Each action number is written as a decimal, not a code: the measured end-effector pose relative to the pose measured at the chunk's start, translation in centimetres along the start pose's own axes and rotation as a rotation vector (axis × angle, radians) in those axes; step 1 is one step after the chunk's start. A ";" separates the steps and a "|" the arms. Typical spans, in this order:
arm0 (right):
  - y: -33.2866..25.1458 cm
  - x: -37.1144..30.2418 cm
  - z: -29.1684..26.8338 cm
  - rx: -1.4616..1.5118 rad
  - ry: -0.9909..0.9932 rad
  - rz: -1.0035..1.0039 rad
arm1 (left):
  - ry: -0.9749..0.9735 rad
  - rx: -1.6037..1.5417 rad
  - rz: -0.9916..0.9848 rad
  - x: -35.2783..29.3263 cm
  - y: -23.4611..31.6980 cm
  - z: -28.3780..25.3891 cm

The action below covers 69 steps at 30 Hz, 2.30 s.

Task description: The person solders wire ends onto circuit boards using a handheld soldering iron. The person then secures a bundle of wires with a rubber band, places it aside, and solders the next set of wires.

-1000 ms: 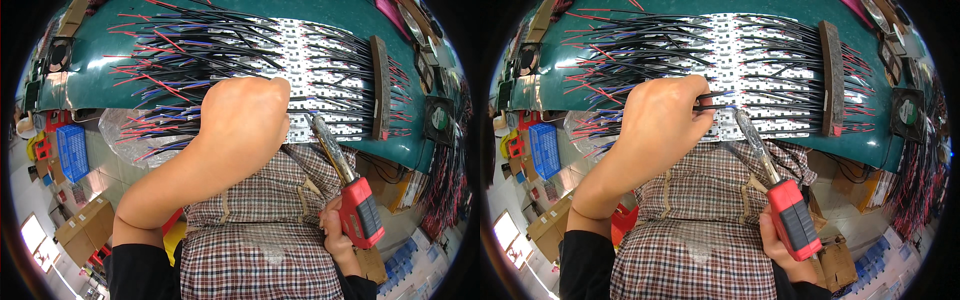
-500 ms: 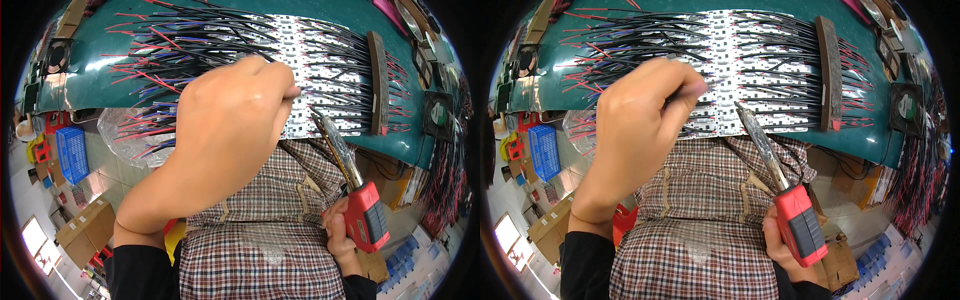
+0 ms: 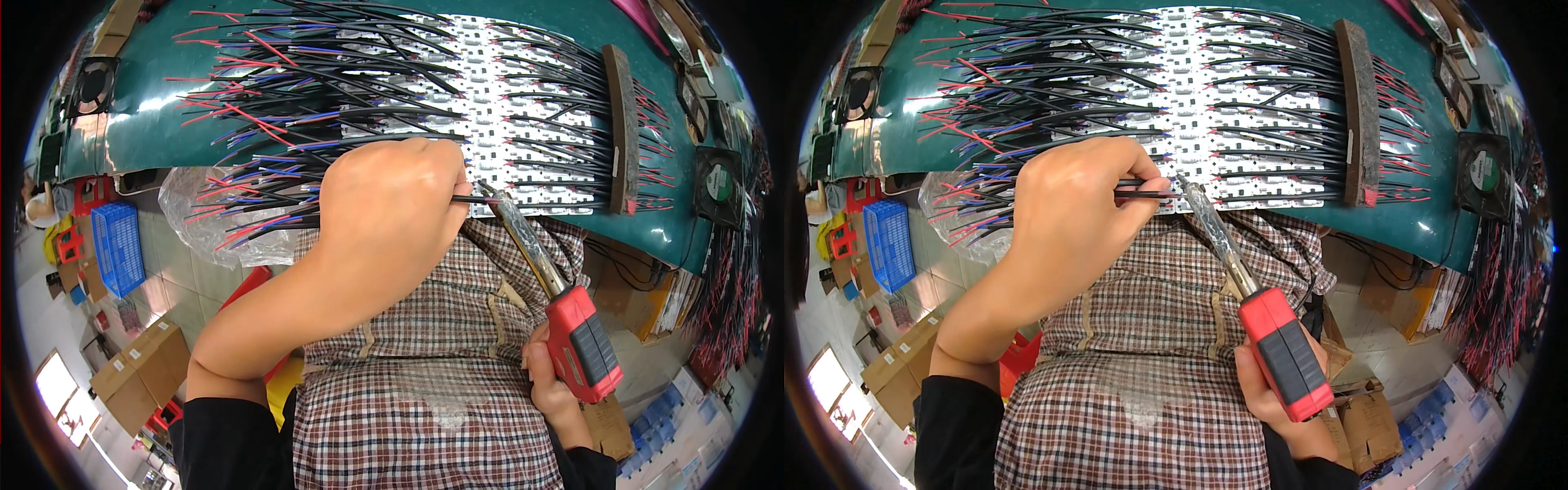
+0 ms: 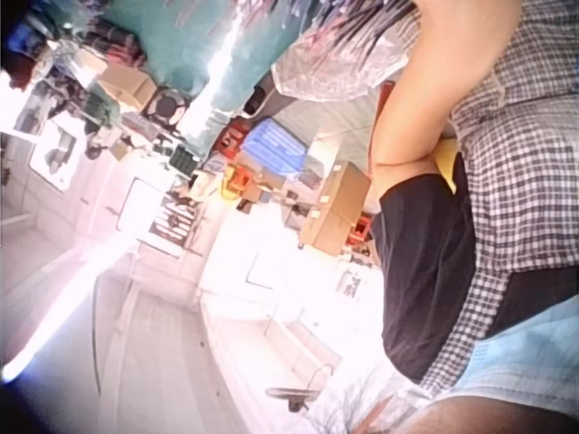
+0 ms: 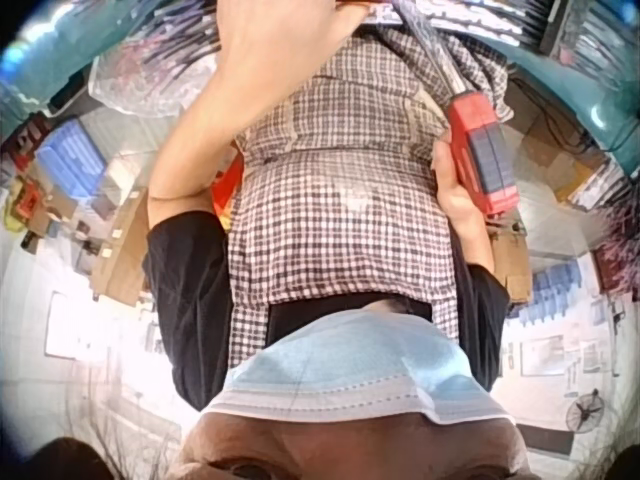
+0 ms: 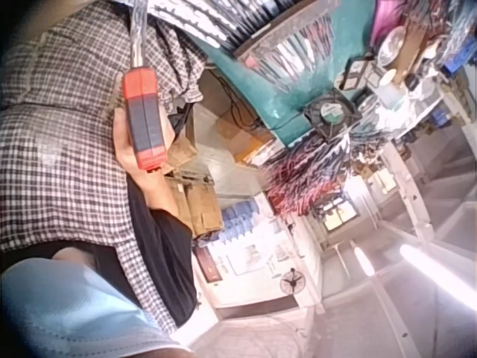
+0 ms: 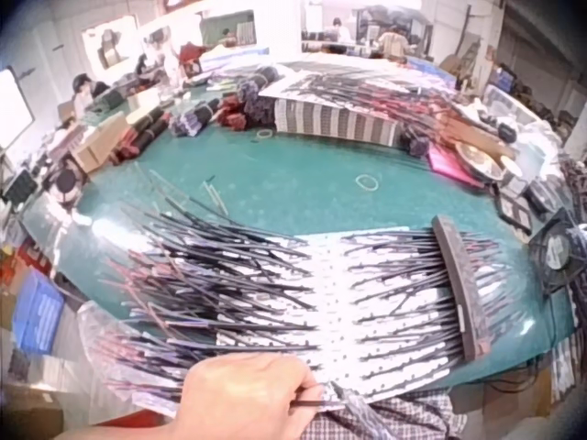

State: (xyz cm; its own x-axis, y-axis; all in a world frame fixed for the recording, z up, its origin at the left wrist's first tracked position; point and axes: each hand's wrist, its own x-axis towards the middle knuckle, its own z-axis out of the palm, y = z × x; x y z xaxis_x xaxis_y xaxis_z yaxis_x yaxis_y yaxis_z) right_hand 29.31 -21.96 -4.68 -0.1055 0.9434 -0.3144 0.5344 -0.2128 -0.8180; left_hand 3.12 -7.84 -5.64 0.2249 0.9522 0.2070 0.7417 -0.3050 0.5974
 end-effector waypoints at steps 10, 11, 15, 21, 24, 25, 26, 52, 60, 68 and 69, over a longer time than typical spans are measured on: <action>-0.3 0.2 0.7 0.015 0.046 0.044 | -0.036 0.063 0.003 0.3 0.2 0.1; -0.3 0.2 0.7 0.038 0.029 0.055 | -0.037 0.072 0.003 0.3 0.2 0.1; -0.2 0.3 0.4 0.015 -0.017 0.032 | -0.064 0.094 -0.007 0.4 0.3 -0.1; -0.3 -0.3 0.3 0.040 0.011 0.145 | -0.088 0.128 0.017 0.7 0.2 -0.1; -0.2 -0.5 0.3 -0.011 0.085 0.052 | -0.101 0.137 0.010 0.7 0.1 -0.1; 0.0 -0.5 0.2 -0.017 0.059 0.077 | -0.100 0.136 0.011 0.7 0.1 -0.1; 0.1 -0.6 0.1 -0.023 0.032 0.102 | -0.105 0.132 0.001 0.8 0.1 -0.1; -0.4 0.2 0.3 0.015 -0.022 0.064 | -0.147 0.113 0.035 1.8 -0.6 -0.4; -0.1 -0.8 0.1 -0.114 0.056 -0.049 | -0.188 0.125 0.026 2.1 -0.4 -0.7; 0.0 -0.4 0.4 -0.027 0.094 0.001 | -0.207 0.120 0.008 2.2 -0.5 -0.6; 0.1 -0.7 0.3 -0.028 0.094 0.001 | -0.208 0.118 0.009 2.2 -0.5 -0.6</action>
State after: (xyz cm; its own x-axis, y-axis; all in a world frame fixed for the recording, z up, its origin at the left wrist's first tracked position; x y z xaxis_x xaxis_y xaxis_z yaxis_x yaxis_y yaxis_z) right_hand 29.14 -22.70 -4.70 -0.0263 0.9632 -0.2675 0.5577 -0.2080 -0.8036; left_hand 2.82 -5.63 -5.02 0.3477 0.9367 0.0404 0.8050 -0.3203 0.4994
